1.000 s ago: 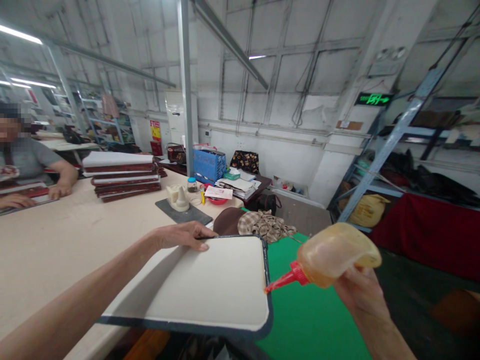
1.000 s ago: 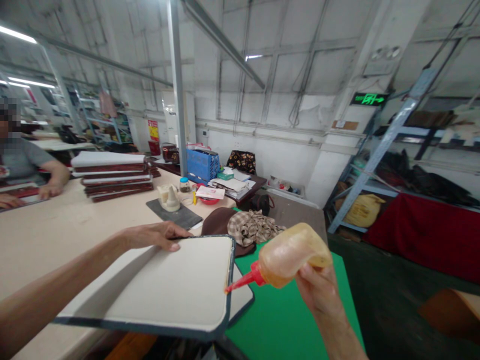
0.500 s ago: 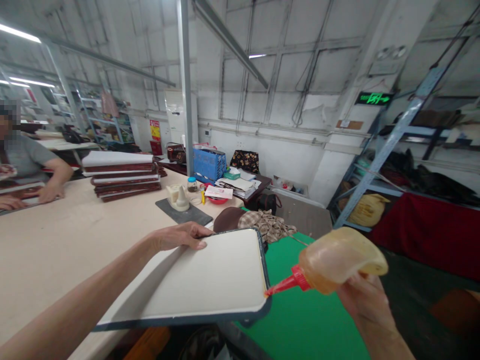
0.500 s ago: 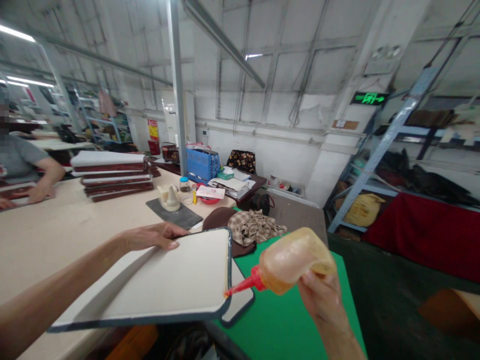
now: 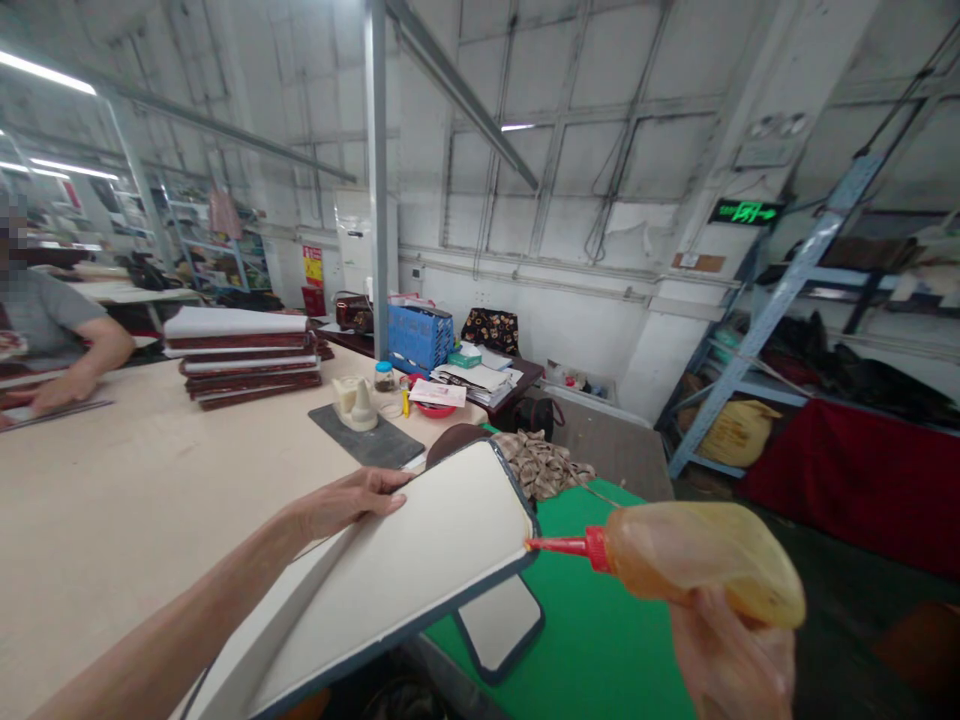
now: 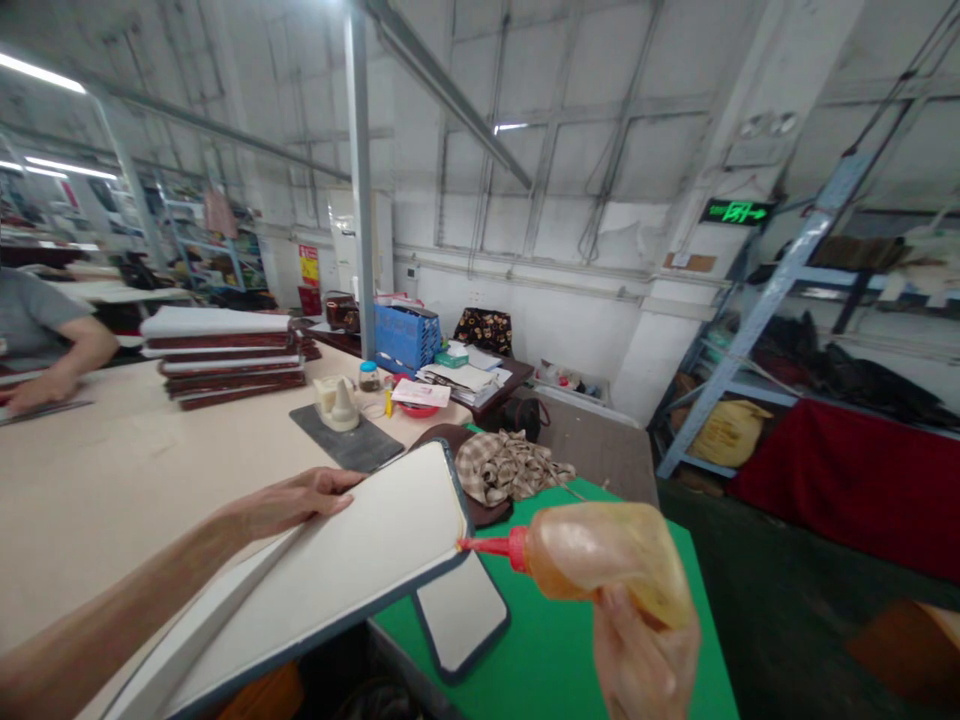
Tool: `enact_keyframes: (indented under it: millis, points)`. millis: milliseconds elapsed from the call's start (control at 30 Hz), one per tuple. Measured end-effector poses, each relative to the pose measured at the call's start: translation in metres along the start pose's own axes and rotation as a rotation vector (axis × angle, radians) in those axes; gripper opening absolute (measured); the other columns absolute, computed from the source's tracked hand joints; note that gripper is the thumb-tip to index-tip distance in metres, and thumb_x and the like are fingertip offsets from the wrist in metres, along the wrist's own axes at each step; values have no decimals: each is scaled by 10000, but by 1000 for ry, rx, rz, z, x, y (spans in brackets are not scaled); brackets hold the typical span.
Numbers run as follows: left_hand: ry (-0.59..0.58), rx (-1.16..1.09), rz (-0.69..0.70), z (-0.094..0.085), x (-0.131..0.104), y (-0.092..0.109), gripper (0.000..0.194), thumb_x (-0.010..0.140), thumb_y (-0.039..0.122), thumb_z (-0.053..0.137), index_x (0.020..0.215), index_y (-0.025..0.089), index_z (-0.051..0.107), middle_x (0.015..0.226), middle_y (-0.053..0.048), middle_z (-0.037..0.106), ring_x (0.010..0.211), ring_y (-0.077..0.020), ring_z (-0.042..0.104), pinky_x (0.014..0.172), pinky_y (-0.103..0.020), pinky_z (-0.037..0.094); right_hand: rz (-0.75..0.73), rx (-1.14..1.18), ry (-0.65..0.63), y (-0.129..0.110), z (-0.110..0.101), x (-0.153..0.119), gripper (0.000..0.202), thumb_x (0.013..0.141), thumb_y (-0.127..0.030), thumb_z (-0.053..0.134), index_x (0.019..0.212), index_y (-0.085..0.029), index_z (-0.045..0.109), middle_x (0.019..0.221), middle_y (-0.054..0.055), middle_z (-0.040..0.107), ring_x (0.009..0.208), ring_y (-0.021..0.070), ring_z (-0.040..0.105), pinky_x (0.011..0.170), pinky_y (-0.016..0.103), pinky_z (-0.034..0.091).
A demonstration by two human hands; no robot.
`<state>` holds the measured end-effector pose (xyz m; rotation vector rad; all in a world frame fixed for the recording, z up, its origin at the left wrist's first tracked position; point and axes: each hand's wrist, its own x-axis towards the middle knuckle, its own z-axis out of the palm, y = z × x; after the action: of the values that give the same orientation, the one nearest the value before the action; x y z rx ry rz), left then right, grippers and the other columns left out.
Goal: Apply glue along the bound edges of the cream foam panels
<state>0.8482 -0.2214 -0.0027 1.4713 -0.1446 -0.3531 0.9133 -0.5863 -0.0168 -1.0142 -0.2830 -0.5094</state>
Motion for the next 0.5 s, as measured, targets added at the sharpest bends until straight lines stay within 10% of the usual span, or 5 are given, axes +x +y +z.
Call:
enact_keyframes:
  millis: [500]
  points:
    - [136, -163, 41, 13, 8, -24, 553, 725, 371, 714, 1213, 138, 602, 1060, -129, 702, 879, -231, 678, 763, -273, 515, -78, -97, 47, 17, 14, -7, 230, 679, -254, 780, 865, -205, 655, 716, 15, 671, 622, 179, 627, 564, 255, 531]
